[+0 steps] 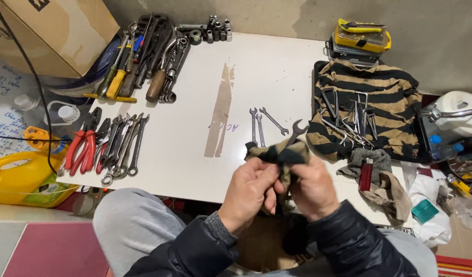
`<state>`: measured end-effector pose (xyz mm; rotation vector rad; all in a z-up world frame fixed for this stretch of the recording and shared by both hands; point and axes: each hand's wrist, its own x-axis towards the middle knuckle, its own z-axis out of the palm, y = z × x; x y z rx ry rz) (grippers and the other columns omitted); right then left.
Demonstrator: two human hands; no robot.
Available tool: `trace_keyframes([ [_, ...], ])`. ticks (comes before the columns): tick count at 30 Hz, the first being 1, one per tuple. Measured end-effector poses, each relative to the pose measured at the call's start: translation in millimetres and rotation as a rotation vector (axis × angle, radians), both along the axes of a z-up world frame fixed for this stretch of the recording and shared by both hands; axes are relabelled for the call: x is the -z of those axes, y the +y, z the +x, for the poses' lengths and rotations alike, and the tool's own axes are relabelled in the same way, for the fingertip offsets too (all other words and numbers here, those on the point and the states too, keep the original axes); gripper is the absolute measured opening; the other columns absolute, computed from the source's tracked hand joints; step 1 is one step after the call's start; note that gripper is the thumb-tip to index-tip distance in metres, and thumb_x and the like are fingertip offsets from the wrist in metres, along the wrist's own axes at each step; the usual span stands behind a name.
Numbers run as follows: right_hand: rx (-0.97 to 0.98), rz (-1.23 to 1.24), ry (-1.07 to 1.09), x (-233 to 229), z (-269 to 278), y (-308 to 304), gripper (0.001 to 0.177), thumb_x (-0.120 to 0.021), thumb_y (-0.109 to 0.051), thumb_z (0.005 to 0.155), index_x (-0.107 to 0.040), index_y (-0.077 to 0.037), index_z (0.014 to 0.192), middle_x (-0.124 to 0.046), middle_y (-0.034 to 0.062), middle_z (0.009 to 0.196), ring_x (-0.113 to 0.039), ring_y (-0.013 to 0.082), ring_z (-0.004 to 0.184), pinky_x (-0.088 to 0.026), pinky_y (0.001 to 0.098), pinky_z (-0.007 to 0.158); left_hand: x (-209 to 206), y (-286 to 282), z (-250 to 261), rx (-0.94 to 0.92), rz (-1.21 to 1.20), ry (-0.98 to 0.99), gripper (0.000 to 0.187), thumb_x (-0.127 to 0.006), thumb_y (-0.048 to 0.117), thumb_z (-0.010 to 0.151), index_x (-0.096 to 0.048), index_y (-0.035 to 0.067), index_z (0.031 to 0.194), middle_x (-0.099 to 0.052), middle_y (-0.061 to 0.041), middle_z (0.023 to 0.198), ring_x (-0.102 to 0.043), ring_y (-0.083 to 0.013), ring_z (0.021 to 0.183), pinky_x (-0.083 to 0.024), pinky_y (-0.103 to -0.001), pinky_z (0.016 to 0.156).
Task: Cleaning a wrench with a cloth at a workbench.
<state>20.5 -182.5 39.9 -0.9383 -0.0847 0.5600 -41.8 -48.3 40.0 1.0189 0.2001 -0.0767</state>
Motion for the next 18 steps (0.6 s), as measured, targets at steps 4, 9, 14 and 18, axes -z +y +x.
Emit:
trace_keyframes([
  [4, 0.112, -0.118, 0.006, 5.2, 0.4, 4.4, 0.015, -0.060, 0.005, 0.086, -0.066, 0.006, 0.100, -0.065, 0.0119, 0.075, -0.057, 0.0177, 0.053, -0.045, 0.0278, 0.047, -11.0, -0.9, -3.3, -0.114, 0.401, 0.017, 0.014, -0.059, 0.015, 0.100, -0.059, 0.002, 0.094, -0.070, -0.015, 0.066, -0.054, -0.0134, 0.035, -0.041, -0.026, 0.035],
  [9, 0.264, -0.059, 0.084, -12.9, 16.3, 1.6, 0.015, -0.056, 0.000, 0.094, -0.068, 0.002, 0.102, -0.073, 0.0176, 0.099, -0.070, 0.0284, 0.090, -0.057, 0.0388, 0.087, 5.2, -7.5, -9.3, -0.131, 0.868, -0.210, 0.017, -0.057, 0.026, 0.098, -0.055, 0.009, 0.095, -0.075, -0.007, 0.072, -0.075, -0.0189, 0.068, -0.057, -0.032, 0.064],
  [14, 0.392, -0.285, 0.110, -6.8, -6.3, 22.6, 0.014, -0.061, 0.006, 0.085, -0.068, 0.008, 0.098, -0.067, 0.0215, 0.084, -0.063, 0.0281, 0.070, -0.055, 0.0387, 0.066, 24.1, -1.5, 2.9, -0.296, 1.475, -0.682, 0.012, -0.050, 0.009, 0.099, -0.059, 0.004, 0.093, -0.053, -0.009, 0.070, -0.056, -0.0250, 0.048, -0.047, -0.034, 0.043],
  [18, 0.465, -0.394, 0.035, -1.3, -9.2, 26.7, 0.004, -0.068, 0.003, 0.085, -0.071, 0.005, 0.083, -0.065, 0.0192, 0.068, -0.060, 0.0263, 0.056, -0.055, 0.0404, 0.052, 28.1, 4.2, 7.6, -0.382, 1.799, -0.776, 0.014, -0.050, 0.007, 0.093, -0.052, 0.011, 0.079, -0.042, 0.002, 0.044, -0.047, -0.0136, 0.031, -0.041, -0.021, 0.035],
])
